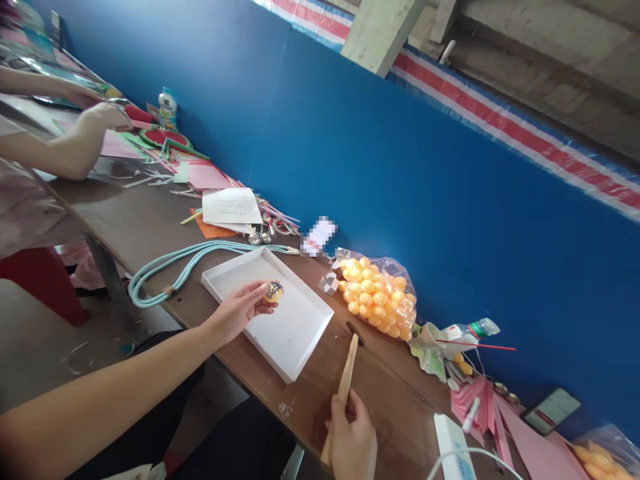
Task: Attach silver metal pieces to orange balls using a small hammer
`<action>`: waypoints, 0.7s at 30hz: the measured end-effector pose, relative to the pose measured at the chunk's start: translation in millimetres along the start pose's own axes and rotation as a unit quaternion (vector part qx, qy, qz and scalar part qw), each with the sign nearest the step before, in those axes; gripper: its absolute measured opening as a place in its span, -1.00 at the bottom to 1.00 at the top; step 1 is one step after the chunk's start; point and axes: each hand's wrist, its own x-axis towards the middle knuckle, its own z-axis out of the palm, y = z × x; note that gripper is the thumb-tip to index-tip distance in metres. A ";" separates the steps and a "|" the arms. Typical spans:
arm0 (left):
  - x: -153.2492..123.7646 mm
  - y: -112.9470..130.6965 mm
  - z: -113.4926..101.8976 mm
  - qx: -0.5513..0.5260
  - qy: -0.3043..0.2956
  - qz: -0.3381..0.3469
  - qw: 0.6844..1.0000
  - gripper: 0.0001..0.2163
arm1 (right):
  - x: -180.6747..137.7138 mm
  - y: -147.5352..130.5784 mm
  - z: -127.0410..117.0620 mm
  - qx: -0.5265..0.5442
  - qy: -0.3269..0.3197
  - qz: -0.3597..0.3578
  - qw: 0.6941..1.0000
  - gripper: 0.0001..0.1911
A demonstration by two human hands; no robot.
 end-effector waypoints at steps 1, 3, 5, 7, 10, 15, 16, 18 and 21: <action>0.3 -0.3 0.2 -0.001 0.001 0.000 1.000 -0.64 | -6.4 -1.9 -0.2 0.058 -0.007 0.007 0.998 -0.33; 0.7 -0.7 0.3 -0.003 0.005 -0.002 1.000 -0.64 | -21.2 -7.4 1.6 0.144 -0.001 -0.007 0.989 -0.28; 1.0 -0.8 0.3 -0.004 0.008 -0.002 1.000 -0.64 | -36.2 -14.8 6.0 0.217 0.025 -0.052 0.975 -0.27; 1.3 -0.7 0.2 -0.006 0.010 0.000 1.000 -0.65 | -49.4 -22.6 12.1 0.276 0.024 -0.077 0.958 -0.29; 1.7 -0.6 0.4 -0.014 0.013 0.003 1.000 -0.68 | -63.6 -29.7 23.7 0.349 -0.058 -0.087 0.931 -0.37; 2.0 -1.1 0.1 -0.025 0.022 0.003 0.999 -0.70 | -77.2 -22.8 47.2 0.361 -0.088 -0.074 0.926 -0.40; 2.0 -1.3 -0.1 -0.024 0.021 0.004 0.999 -0.70 | -79.5 -20.0 51.1 0.365 -0.091 -0.067 0.924 -0.37; 2.0 -1.5 -0.4 -0.022 0.020 0.003 1.000 -0.69 | -84.4 -15.1 56.5 0.378 -0.113 -0.052 0.918 -0.32; 1.5 -1.4 -0.2 -0.022 0.020 0.000 1.000 -0.69 | -92.5 -11.6 59.2 0.413 -0.175 -0.056 0.892 -0.30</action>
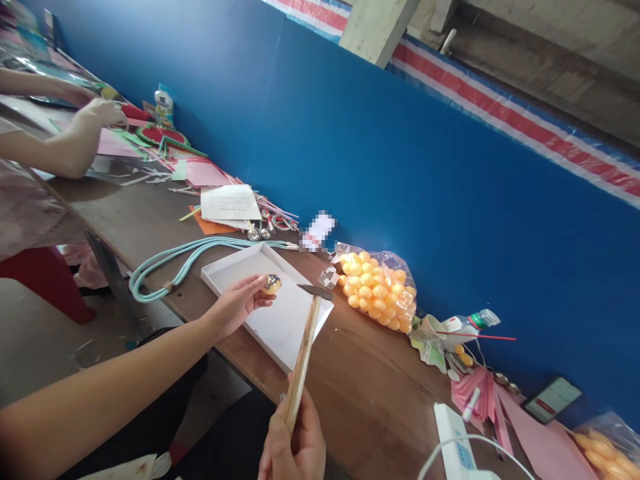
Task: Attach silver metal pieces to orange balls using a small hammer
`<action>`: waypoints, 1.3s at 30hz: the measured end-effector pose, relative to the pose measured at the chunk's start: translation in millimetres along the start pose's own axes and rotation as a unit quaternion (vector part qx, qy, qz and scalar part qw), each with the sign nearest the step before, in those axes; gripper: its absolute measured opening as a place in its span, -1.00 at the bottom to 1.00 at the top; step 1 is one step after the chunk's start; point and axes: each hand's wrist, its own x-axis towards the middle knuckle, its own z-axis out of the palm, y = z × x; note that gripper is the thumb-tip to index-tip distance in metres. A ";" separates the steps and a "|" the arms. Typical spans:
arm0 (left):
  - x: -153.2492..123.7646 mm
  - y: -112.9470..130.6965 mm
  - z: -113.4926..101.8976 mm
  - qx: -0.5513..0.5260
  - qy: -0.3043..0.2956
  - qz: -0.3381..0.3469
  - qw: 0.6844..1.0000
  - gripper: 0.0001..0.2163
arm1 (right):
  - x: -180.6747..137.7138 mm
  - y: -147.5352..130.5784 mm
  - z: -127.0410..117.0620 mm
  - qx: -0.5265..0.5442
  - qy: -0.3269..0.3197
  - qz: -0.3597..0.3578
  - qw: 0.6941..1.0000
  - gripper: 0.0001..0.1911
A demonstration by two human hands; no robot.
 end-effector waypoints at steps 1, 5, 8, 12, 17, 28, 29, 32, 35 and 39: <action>-0.3 0.1 0.2 0.000 -0.002 0.000 1.000 -0.69 | -2.4 0.1 1.1 0.019 -0.021 -0.001 1.000 -0.31; -1.4 0.4 0.8 0.001 -0.015 0.003 1.000 -0.70 | -8.2 -1.9 9.9 0.056 -0.065 0.015 0.996 -0.42; -1.9 0.9 0.8 0.002 -0.019 0.003 1.000 -0.70 | -8.3 -2.9 18.7 0.056 -0.083 0.039 0.994 -0.44; -2.5 1.8 0.7 0.006 -0.022 0.001 1.000 -0.69 | -7.0 -3.4 27.0 0.074 -0.096 0.051 0.991 -0.44; -2.3 2.1 1.4 0.010 -0.021 0.001 1.000 -0.66 | -5.1 -3.6 32.9 0.086 -0.100 0.060 0.989 -0.46; -1.3 0.2 2.0 0.023 -0.020 0.008 0.999 -0.62 | -3.3 -1.1 32.7 0.103 -0.098 0.068 0.987 -0.47; -1.2 -0.1 1.8 0.025 -0.020 0.009 0.999 -0.62 | -3.2 -0.8 32.9 0.101 -0.095 0.071 0.988 -0.46; -0.9 -0.3 1.6 0.030 -0.018 0.008 0.999 -0.63 | -3.1 -0.9 33.1 0.101 -0.089 0.075 0.988 -0.46; -1.2 0.4 1.8 0.029 -0.020 0.008 0.999 -0.62 | -4.0 -3.3 32.5 0.108 -0.099 0.070 0.987 -0.45; -1.8 0.8 1.8 0.030 -0.016 0.007 0.999 -0.60 | -4.9 -6.3 33.2 0.106 -0.093 0.085 0.986 -0.40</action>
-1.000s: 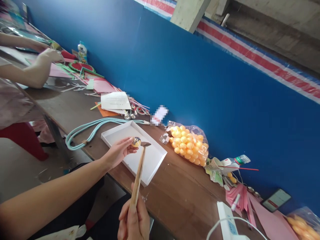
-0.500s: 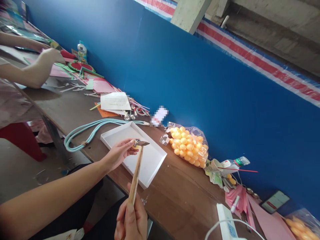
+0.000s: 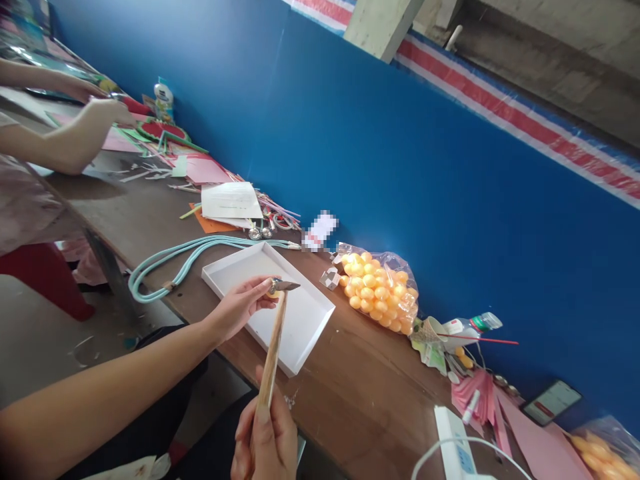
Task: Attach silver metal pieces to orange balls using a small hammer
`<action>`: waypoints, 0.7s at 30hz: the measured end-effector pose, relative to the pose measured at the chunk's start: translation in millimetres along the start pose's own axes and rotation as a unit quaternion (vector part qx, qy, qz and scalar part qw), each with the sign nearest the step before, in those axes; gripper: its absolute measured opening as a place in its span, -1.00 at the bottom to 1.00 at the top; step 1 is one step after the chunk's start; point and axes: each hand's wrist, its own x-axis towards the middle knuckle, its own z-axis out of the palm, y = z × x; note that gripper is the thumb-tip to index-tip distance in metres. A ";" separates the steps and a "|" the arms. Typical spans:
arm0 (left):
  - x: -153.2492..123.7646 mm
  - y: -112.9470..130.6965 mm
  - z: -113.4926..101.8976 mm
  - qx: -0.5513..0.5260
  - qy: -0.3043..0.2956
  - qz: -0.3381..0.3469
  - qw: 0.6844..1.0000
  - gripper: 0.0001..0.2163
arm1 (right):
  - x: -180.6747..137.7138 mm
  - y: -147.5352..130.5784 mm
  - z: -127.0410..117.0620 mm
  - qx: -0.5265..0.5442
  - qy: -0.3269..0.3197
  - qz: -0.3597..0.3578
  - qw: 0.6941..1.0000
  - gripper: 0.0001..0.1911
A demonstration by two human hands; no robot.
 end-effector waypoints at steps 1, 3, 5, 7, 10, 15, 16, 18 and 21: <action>-0.1 -0.1 -0.1 0.000 0.001 0.000 1.000 -0.60 | 0.0 0.1 0.1 0.001 0.004 0.003 1.000 -0.38; 0.0 -0.5 -0.5 -0.003 -0.002 0.003 1.000 -0.60 | 0.1 1.0 -0.2 0.007 0.006 0.001 1.000 -0.36; 0.3 -1.0 -0.8 -0.007 -0.005 0.005 1.000 -0.60 | 0.3 2.0 -1.0 0.012 0.000 -0.008 1.000 -0.35; 0.6 -1.4 -0.9 -0.007 -0.004 0.006 1.000 -0.60 | 0.4 2.3 -1.7 0.011 -0.002 -0.005 1.000 -0.36; 0.7 -1.5 -0.9 -0.002 0.000 0.004 1.000 -0.59 | 0.0 0.6 -2.3 0.012 -0.002 0.006 1.000 -0.37; 0.0 -1.3 -0.3 -0.003 -0.006 0.009 1.000 -0.60 | -1.6 -4.4 -3.4 0.015 -0.005 -0.012 1.000 -0.42; 0.1 -1.4 -0.1 -0.003 -0.004 0.010 1.000 -0.60 | -1.5 -5.0 -3.1 0.013 -0.004 -0.009 1.000 -0.43; 0.5 -1.8 0.1 -0.002 0.004 0.008 1.000 -0.60 | -1.1 -5.9 -2.2 0.012 -0.001 0.004 1.000 -0.45; 1.0 -2.1 -0.2 0.000 0.004 0.007 1.000 -0.60 | -0.7 -6.6 -0.9 0.021 -0.003 0.004 1.000 -0.46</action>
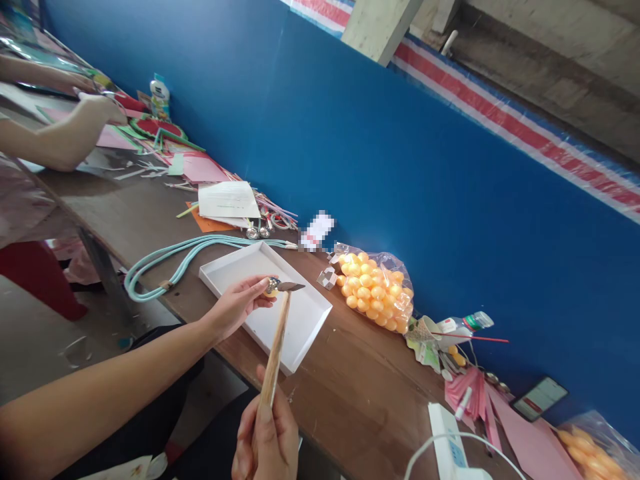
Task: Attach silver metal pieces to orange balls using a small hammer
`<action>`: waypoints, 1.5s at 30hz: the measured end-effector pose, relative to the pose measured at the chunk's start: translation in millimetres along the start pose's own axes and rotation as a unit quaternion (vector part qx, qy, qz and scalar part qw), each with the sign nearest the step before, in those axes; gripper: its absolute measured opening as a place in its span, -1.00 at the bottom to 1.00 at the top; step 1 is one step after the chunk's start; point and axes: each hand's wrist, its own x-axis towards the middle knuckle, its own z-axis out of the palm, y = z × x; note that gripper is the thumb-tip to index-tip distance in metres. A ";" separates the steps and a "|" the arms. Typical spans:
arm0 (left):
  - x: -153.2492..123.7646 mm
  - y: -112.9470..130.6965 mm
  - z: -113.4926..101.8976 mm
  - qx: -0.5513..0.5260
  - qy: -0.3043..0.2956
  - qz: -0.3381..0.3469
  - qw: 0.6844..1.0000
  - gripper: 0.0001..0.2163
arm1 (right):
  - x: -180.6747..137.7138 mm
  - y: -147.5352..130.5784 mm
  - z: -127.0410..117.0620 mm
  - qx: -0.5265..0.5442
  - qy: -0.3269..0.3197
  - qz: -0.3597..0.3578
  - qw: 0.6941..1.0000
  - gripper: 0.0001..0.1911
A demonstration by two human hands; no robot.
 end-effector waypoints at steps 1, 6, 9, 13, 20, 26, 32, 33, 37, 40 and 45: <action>0.0 0.1 -0.3 0.000 -0.004 0.001 1.000 -0.60 | 0.0 -0.1 0.2 0.003 -0.002 -0.005 1.000 -0.46; -0.5 0.3 -1.1 0.004 -0.003 0.004 1.000 -0.62 | 0.3 0.9 0.6 -0.006 0.001 0.000 1.000 -0.48; -0.3 0.1 -1.1 0.006 0.000 0.003 1.000 -0.62 | 0.5 1.0 0.3 -0.009 -0.003 0.007 1.000 -0.45; -0.1 0.4 -0.6 0.007 -0.005 0.006 1.000 -0.61 | 0.4 -0.3 0.6 -0.014 -0.007 0.003 1.000 -0.45; 0.2 0.9 -0.7 0.002 0.000 0.003 1.000 -0.62 | 1.0 0.2 1.5 -0.007 -0.009 -0.007 1.000 -0.43; 0.1 0.8 -0.7 -0.005 0.007 0.002 1.000 -0.61 | 1.4 -0.3 2.0 -0.015 -0.003 0.003 1.000 -0.42; 0.7 -0.2 -1.1 -0.003 0.006 0.004 1.000 -0.60 | 1.7 0.4 2.0 -0.032 -0.003 0.003 0.999 -0.40; 0.7 -0.4 -1.2 0.001 0.008 0.003 1.000 -0.60 | 1.6 0.7 2.2 -0.034 0.000 0.007 0.999 -0.40; 0.3 -0.5 -1.2 0.007 0.004 0.008 1.000 -0.61 | 0.8 0.1 3.5 -0.029 0.003 0.001 1.000 -0.38; 0.1 -0.3 -1.0 0.015 0.008 0.012 1.000 -0.60 | 0.5 -1.0 4.7 -0.031 0.000 0.009 0.999 -0.39; 0.0 0.8 -0.5 0.013 0.010 0.007 1.000 -0.59 | 0.8 -1.0 4.6 -0.031 -0.006 0.009 0.999 -0.38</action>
